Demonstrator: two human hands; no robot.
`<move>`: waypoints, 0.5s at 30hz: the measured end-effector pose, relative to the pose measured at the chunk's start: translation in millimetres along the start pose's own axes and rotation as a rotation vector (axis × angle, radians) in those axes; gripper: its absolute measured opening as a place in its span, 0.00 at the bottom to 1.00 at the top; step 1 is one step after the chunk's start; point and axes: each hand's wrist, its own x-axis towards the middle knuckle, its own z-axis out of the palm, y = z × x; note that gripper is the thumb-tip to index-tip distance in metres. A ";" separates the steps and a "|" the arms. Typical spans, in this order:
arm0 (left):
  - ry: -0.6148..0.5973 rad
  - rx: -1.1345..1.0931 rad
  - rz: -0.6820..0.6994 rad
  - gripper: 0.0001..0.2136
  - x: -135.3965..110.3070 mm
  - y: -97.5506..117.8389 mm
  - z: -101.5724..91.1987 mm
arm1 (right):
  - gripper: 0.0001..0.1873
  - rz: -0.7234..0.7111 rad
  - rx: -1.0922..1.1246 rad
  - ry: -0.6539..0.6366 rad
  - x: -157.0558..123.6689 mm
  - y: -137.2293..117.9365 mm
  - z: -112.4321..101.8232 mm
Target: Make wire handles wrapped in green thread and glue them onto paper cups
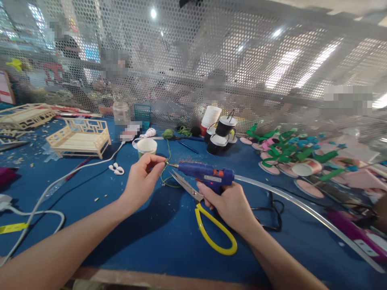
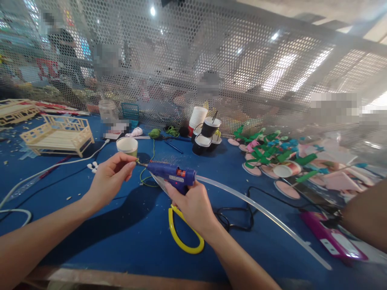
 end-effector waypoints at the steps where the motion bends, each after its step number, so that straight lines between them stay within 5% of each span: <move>1: 0.004 -0.011 -0.005 0.04 0.0 0.7 -0.1 | 0.16 0.000 -0.002 0.000 -0.2 0.0 0.1; 9: 0.005 -0.209 -0.109 0.04 1.1 -0.5 0.9 | 0.17 -0.011 -0.011 -0.003 0.3 -0.2 -0.7; 15: -0.009 -0.392 -0.312 0.05 3.1 3.8 3.5 | 0.16 -0.002 -0.003 -0.019 0.3 0.0 -0.9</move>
